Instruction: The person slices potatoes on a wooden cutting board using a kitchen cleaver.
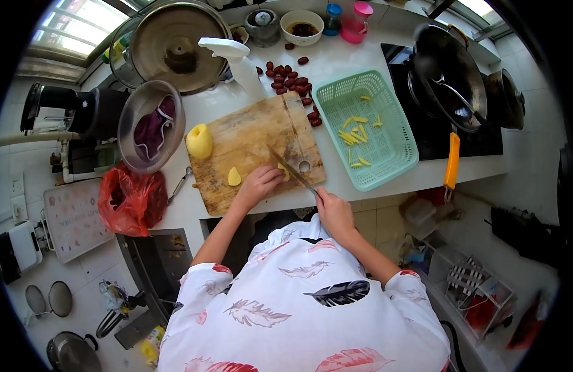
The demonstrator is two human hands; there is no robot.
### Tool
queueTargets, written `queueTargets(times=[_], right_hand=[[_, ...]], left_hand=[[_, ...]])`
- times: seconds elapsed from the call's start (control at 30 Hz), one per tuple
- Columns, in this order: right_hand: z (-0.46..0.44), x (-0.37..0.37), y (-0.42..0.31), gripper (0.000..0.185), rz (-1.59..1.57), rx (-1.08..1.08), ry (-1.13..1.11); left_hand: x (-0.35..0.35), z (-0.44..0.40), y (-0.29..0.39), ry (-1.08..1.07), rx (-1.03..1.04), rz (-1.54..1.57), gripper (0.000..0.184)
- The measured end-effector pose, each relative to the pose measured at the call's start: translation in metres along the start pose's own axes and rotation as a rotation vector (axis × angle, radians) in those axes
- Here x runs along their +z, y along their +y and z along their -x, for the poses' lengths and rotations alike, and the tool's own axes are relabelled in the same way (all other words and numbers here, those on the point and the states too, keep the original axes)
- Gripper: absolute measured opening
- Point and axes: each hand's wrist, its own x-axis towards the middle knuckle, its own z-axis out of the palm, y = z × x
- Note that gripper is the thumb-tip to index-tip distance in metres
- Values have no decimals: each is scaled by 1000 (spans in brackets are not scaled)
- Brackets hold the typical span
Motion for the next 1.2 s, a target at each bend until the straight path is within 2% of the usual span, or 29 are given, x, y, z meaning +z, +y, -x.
queueTargets(times=[0.17, 0.53, 1.2], right_hand=[[6, 8, -2, 10, -4, 80, 21], [15, 18, -28, 23, 27, 61, 6], [3, 28, -33, 10, 14, 74, -21]], left_hand=[[5, 4, 0, 8, -26, 3, 27], [4, 3, -10, -67, 7, 50, 26], [6, 3, -11, -58, -19, 87, 24]])
